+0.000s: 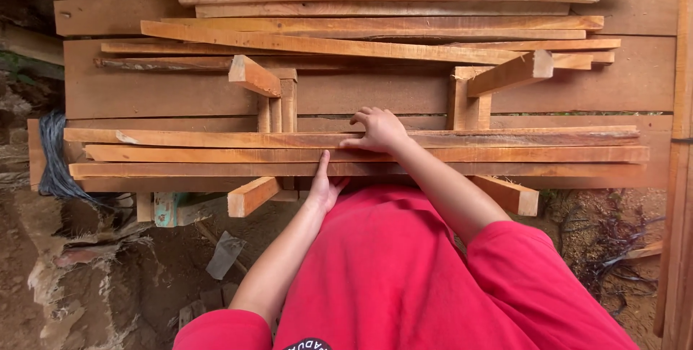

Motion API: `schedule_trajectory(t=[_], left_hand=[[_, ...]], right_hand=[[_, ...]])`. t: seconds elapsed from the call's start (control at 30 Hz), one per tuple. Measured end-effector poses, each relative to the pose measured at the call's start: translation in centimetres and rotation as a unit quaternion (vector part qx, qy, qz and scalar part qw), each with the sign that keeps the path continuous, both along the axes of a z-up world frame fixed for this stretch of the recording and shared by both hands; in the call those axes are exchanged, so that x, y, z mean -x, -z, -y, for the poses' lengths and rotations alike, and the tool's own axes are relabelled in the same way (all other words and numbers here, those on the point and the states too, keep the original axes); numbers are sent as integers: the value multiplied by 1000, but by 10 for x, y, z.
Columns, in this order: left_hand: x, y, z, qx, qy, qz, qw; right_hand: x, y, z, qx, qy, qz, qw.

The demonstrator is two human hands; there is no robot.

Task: Bundling thin wooden slats together using plastic straps.

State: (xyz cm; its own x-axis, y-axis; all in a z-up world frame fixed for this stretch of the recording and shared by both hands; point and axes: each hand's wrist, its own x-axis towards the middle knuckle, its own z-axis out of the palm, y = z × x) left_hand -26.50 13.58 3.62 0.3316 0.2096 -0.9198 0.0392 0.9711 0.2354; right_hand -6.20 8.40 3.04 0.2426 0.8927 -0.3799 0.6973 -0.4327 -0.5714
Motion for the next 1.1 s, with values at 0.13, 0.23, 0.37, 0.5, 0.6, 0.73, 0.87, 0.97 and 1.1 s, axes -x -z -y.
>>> schedule_trajectory(t=[0.13,0.23,0.37,0.5,0.6,0.73,0.87,0.97,1.1], left_hand=[[5,-11,-3,2,28,20,999],[8,0,-5,-5,48,22,999],[14,5,-5,-7,48,11,999],[36,65,-10,-14,38,5,999],[67,124,-22,-15,19,2,1000],[67,77,-31,-24,-11,4,1000],[71,57,-34,-24,-36,8,999],[68,47,-34,-19,-47,13,999],[54,13,-34,-4,-62,28,998]], right_hand=[[33,19,50,-275,204,-86,936],[45,9,97,-216,364,-199,884],[59,21,165,-173,533,-376,738],[68,30,211,-113,611,-471,626],[70,-3,206,-76,637,-515,568],[63,15,210,-70,644,-546,531],[60,-2,206,-57,641,-582,498],[55,-4,206,-73,649,-604,457],[42,7,204,-127,663,-618,403]])
